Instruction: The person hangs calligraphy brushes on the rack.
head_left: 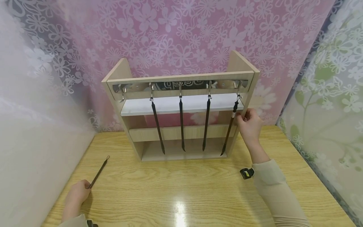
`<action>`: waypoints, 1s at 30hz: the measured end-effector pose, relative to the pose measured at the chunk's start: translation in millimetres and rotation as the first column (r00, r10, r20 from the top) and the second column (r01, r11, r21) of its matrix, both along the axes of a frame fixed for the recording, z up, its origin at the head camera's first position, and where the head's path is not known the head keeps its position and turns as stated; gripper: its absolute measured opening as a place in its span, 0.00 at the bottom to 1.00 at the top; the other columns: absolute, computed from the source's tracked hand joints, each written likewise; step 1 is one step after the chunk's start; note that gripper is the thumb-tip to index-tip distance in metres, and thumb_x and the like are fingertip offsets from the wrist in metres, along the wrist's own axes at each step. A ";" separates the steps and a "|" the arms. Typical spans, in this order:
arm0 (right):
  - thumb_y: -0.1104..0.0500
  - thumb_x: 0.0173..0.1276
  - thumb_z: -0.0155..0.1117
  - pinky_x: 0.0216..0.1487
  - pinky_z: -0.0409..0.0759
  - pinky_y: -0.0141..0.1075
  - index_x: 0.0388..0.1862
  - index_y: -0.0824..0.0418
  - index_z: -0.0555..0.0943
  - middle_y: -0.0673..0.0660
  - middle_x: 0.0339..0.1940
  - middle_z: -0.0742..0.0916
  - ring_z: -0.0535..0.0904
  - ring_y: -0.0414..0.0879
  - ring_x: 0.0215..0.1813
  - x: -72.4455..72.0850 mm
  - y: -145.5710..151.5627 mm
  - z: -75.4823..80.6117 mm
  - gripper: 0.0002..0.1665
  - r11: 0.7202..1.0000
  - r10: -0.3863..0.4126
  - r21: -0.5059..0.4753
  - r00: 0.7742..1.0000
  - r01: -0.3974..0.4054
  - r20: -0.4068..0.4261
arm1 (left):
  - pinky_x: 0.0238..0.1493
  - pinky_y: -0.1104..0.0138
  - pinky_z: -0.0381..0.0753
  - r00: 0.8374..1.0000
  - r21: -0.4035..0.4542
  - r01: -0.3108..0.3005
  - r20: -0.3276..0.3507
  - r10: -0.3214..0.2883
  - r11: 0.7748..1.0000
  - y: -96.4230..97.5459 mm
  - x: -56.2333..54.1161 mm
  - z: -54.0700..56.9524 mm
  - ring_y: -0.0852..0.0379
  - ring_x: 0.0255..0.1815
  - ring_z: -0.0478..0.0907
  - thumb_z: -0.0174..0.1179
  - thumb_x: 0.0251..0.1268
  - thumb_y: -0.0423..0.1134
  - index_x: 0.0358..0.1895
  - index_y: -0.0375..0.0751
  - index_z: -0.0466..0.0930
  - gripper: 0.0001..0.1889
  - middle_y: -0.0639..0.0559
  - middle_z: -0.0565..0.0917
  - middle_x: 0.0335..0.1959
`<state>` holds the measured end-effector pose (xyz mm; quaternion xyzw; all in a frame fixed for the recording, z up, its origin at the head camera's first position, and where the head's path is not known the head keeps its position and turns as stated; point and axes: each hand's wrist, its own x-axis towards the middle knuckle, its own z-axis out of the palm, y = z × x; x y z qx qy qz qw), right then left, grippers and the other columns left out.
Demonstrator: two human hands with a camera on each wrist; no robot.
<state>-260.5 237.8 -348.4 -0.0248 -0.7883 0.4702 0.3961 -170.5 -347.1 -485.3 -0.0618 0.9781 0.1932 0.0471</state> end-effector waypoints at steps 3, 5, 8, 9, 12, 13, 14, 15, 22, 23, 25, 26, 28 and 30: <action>0.69 0.56 0.57 0.37 0.79 0.24 0.37 0.75 0.74 0.68 0.34 0.81 0.80 0.57 0.41 -0.3 -0.8 0.8 0.11 1.000 0.006 -0.015 1.000 -0.006 0.001 | 0.35 0.47 0.74 0.999 0.000 0.007 -0.038 -0.007 1.000 1.6 0.1 -1.1 0.32 0.38 0.72 0.54 0.52 0.29 0.34 0.26 0.73 0.08 0.30 0.77 0.35; 0.70 0.55 0.57 0.38 0.79 0.25 0.37 0.76 0.73 0.69 0.34 0.81 0.79 0.57 0.41 -0.3 -1.2 1.3 0.10 1.000 0.010 -0.023 1.000 -0.010 -0.003 | 0.36 0.47 0.73 0.998 0.002 0.003 -0.058 -0.003 1.000 4.1 0.0 -0.7 0.32 0.40 0.72 0.53 0.54 0.29 0.36 0.25 0.73 0.09 0.30 0.76 0.37; 0.71 0.55 0.56 0.39 0.78 0.25 0.36 0.77 0.73 0.69 0.34 0.81 0.79 0.57 0.41 -0.5 -1.4 1.4 0.10 0.999 0.017 -0.031 1.000 -0.018 -0.012 | 0.37 0.47 0.73 0.997 0.031 -0.006 -0.074 0.008 1.000 8.2 0.0 1.5 0.33 0.40 0.72 0.52 0.55 0.30 0.38 0.23 0.72 0.11 0.30 0.76 0.38; 0.71 0.55 0.56 0.39 0.78 0.25 0.36 0.77 0.73 0.69 0.34 0.81 0.79 0.57 0.41 -0.6 -1.3 1.3 0.10 0.999 0.020 -0.034 1.000 -0.021 -0.014 | 0.38 0.47 0.73 0.997 0.041 -0.011 -0.074 0.014 0.999 9.9 0.3 2.7 0.33 0.40 0.72 0.52 0.56 0.30 0.39 0.23 0.71 0.11 0.30 0.76 0.39; 0.71 0.56 0.56 0.39 0.78 0.25 0.36 0.76 0.73 0.68 0.34 0.81 0.79 0.57 0.41 -0.3 -1.2 0.8 0.10 0.999 0.023 -0.037 1.000 -0.024 -0.010 | 0.37 0.47 0.73 0.994 0.078 -0.016 -0.104 0.024 0.997 15.5 1.2 7.0 0.34 0.39 0.73 0.51 0.56 0.30 0.41 0.22 0.70 0.12 0.30 0.76 0.39; 0.70 0.56 0.57 0.39 0.79 0.25 0.36 0.76 0.73 0.68 0.34 0.81 0.79 0.56 0.41 -0.2 -1.2 0.6 0.10 0.999 0.024 -0.041 1.000 -0.025 -0.007 | 0.36 0.48 0.73 0.992 0.087 -0.016 -0.121 0.026 0.996 17.8 1.7 8.6 0.35 0.39 0.73 0.51 0.56 0.29 0.42 0.22 0.70 0.12 0.30 0.76 0.39; 0.70 0.56 0.56 0.39 0.79 0.26 0.37 0.76 0.73 0.68 0.34 0.81 0.79 0.56 0.42 -0.1 -1.2 0.5 0.10 0.999 0.025 -0.043 1.000 -0.025 -0.002 | 0.35 0.48 0.74 0.990 0.094 -0.013 -0.140 0.026 0.995 20.3 2.1 10.5 0.35 0.38 0.73 0.51 0.57 0.29 0.42 0.22 0.70 0.12 0.29 0.76 0.39; 0.70 0.56 0.57 0.39 0.79 0.26 0.37 0.76 0.73 0.68 0.34 0.81 0.79 0.56 0.42 0.0 -1.2 0.4 0.10 0.999 0.027 -0.044 1.000 -0.026 0.001 | 0.34 0.49 0.74 0.986 0.106 -0.013 -0.164 0.030 0.994 23.2 2.7 12.0 0.35 0.38 0.74 0.50 0.57 0.29 0.43 0.23 0.70 0.12 0.29 0.76 0.39; 0.69 0.56 0.58 0.39 0.78 0.25 0.37 0.75 0.74 0.66 0.34 0.82 0.79 0.53 0.40 -0.7 -0.9 -0.1 0.10 0.999 0.010 -0.038 1.000 -0.010 -0.004 | 0.35 0.50 0.77 0.945 0.202 0.009 -0.322 0.057 0.979 52.3 2.4 25.8 0.36 0.41 0.73 0.50 0.61 0.29 0.46 0.24 0.70 0.13 0.30 0.76 0.41; 0.69 0.55 0.58 0.38 0.78 0.24 0.36 0.75 0.74 0.66 0.34 0.82 0.79 0.53 0.40 -0.9 -1.0 -0.1 0.10 0.999 0.008 -0.038 1.000 -0.008 -0.005 | 0.36 0.49 0.76 0.938 0.219 0.011 -0.342 0.066 0.976 57.5 2.7 28.2 0.36 0.42 0.73 0.50 0.61 0.29 0.46 0.24 0.70 0.13 0.30 0.76 0.41; 0.69 0.55 0.58 0.39 0.78 0.24 0.36 0.75 0.74 0.66 0.34 0.82 0.80 0.53 0.40 -1.1 -1.5 0.1 0.10 0.999 0.008 -0.041 1.000 -0.008 -0.005 | 0.36 0.48 0.75 0.920 0.246 0.023 -0.385 0.076 0.969 67.2 2.8 33.3 0.36 0.42 0.73 0.51 0.61 0.28 0.46 0.25 0.70 0.12 0.31 0.76 0.40; 0.70 0.55 0.58 0.39 0.78 0.25 0.36 0.75 0.74 0.66 0.34 0.82 0.80 0.54 0.41 -1.1 -1.7 0.2 0.10 0.999 0.010 -0.041 1.000 -0.010 -0.006 | 0.36 0.48 0.76 0.906 0.251 0.031 -0.415 0.079 0.967 71.3 2.5 34.8 0.37 0.41 0.73 0.51 0.60 0.28 0.46 0.25 0.71 0.12 0.32 0.77 0.39; 0.70 0.55 0.58 0.39 0.78 0.25 0.36 0.75 0.74 0.66 0.34 0.81 0.80 0.55 0.41 -1.2 -2.0 0.2 0.10 0.999 0.012 -0.040 1.000 -0.012 -0.009 | 0.35 0.48 0.77 0.877 0.267 0.053 -0.473 0.083 0.962 79.9 1.9 38.8 0.38 0.40 0.74 0.53 0.59 0.27 0.44 0.25 0.72 0.11 0.33 0.77 0.37; 0.70 0.55 0.58 0.39 0.79 0.26 0.36 0.75 0.74 0.67 0.34 0.81 0.80 0.55 0.41 -1.3 -2.2 0.0 0.10 0.999 0.006 -0.033 1.000 -0.007 -0.011 | 0.33 0.50 0.78 0.838 0.265 0.078 -0.540 0.080 0.961 87.4 0.5 42.5 0.39 0.38 0.75 0.54 0.57 0.25 0.42 0.25 0.73 0.10 0.34 0.78 0.35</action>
